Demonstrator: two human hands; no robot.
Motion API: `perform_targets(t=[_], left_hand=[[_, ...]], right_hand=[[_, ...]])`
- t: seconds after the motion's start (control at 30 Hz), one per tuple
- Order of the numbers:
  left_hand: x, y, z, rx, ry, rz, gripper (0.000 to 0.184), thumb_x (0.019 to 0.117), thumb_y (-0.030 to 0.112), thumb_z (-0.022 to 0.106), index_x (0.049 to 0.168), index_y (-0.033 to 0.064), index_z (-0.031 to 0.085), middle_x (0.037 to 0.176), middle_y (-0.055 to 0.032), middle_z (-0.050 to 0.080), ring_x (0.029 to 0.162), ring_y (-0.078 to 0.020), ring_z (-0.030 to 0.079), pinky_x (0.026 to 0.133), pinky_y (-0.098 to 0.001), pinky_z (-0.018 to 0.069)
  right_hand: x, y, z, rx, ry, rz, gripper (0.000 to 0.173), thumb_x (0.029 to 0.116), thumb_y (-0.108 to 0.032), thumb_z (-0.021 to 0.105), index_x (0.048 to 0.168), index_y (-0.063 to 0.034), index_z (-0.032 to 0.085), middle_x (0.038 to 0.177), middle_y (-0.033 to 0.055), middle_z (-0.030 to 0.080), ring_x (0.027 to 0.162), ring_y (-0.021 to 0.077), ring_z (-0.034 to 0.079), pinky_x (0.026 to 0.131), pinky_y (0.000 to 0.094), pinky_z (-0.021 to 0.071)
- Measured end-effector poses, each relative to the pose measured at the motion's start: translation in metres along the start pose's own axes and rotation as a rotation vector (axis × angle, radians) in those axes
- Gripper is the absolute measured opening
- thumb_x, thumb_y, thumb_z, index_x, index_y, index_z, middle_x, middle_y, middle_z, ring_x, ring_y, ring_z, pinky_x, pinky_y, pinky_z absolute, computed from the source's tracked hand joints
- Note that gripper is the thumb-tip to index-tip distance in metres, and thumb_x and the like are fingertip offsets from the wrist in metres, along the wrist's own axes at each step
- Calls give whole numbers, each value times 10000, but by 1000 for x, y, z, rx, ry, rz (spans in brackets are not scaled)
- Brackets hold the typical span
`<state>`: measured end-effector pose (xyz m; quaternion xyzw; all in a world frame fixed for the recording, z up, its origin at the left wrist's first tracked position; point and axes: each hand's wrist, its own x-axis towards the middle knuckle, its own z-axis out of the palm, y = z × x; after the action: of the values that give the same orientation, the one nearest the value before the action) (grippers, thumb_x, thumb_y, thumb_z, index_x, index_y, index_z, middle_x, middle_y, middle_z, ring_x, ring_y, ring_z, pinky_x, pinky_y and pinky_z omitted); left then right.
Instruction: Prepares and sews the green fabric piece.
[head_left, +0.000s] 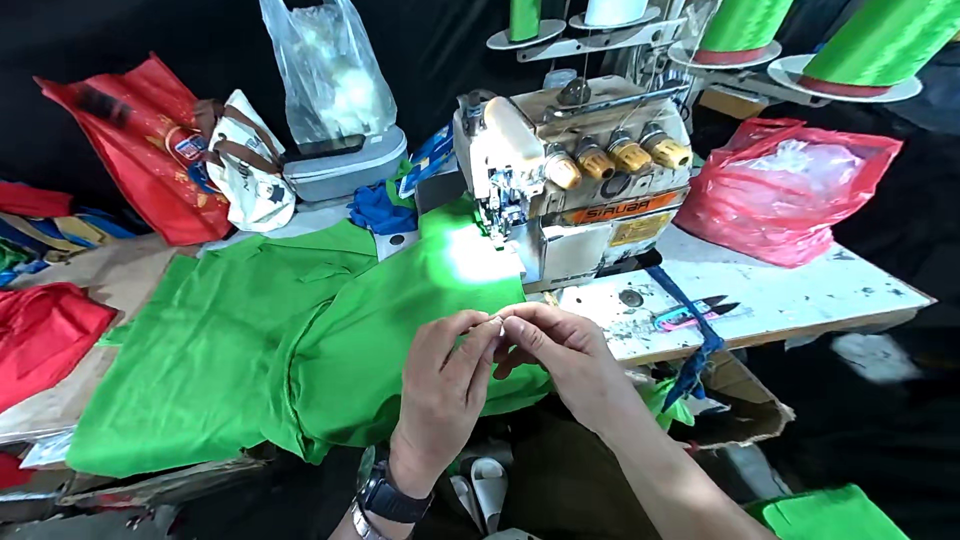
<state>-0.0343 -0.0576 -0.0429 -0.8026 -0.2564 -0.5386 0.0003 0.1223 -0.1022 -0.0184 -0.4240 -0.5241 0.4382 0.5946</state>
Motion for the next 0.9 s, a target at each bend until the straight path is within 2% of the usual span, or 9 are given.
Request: perform_targets(t=[0.1, 0.17, 0.23, 0.33, 0.43, 0.53, 0.67, 0.8, 0.9], left_hand=[[-3, -3, 2, 73, -35, 50, 185, 975, 88, 618, 1105, 28, 735, 1142, -113, 681, 1077, -184, 633, 970, -278, 506], [-3, -2, 2, 13, -53, 20, 208, 978, 74, 586, 1120, 20, 728, 1148, -112, 672, 1078, -166, 625, 960, -265, 503], [0, 3, -1, -146, -65, -101, 197, 980, 59, 587, 1109, 3, 724, 1132, -86, 675, 1056, -97, 639, 934, -211, 534], [9, 8, -8, -354, -105, -332, 183, 997, 96, 602, 1136, 20, 693, 1055, -19, 690, 904, -45, 660, 810, -200, 571], [12, 8, -10, -353, -112, -363, 125, 973, 144, 663, 1054, 63, 715, 990, 14, 690, 858, -42, 660, 757, -185, 574], [10, 8, -10, -315, -117, -340, 101, 950, 141, 692, 1020, 72, 714, 963, 13, 682, 836, -42, 663, 729, -180, 580], [10, 12, -13, -387, -146, -479, 116, 960, 169, 688, 1050, 97, 677, 923, 32, 664, 758, -35, 645, 672, -172, 563], [6, 10, -14, -451, -197, -420, 187, 985, 210, 674, 1120, 80, 678, 983, 18, 667, 832, -50, 661, 745, -198, 583], [5, 7, -15, -570, -233, -405, 169, 968, 205, 698, 1077, 75, 708, 985, 6, 670, 841, -65, 670, 751, -215, 599]], right_hand=[[0, 3, 0, 17, 5, 25, 143, 1014, -97, 606, 1103, -59, 711, 910, 38, 731, 744, 118, 722, 671, 258, 634], [0, 5, -1, 26, 16, 27, 141, 1014, -49, 591, 1092, -38, 707, 896, 48, 732, 731, 118, 722, 669, 259, 634], [1, 4, -2, 16, 31, 33, 132, 1010, -30, 591, 1067, -34, 710, 868, 44, 735, 705, 108, 722, 652, 253, 634], [2, 3, -5, 0, 21, 24, 135, 1009, -31, 596, 1058, -34, 722, 858, 46, 739, 679, 109, 718, 630, 246, 632], [1, 2, -5, -20, 12, 3, 129, 1003, -25, 604, 1050, -34, 723, 845, 44, 734, 666, 108, 711, 624, 239, 627], [-1, 2, -4, -185, 22, -73, 120, 997, -49, 619, 1048, -63, 727, 850, 9, 737, 677, 83, 710, 624, 212, 619], [-2, 8, -6, -377, 79, -200, 62, 951, -98, 691, 1001, -106, 727, 857, -33, 720, 699, 44, 698, 627, 187, 610], [-2, 9, -9, -315, 65, -145, 32, 934, -136, 717, 928, -109, 700, 776, -38, 700, 630, 51, 680, 571, 200, 598], [-3, 7, -11, -122, -14, -42, 31, 929, -94, 722, 904, -83, 706, 750, -5, 702, 607, 70, 675, 577, 213, 601]])
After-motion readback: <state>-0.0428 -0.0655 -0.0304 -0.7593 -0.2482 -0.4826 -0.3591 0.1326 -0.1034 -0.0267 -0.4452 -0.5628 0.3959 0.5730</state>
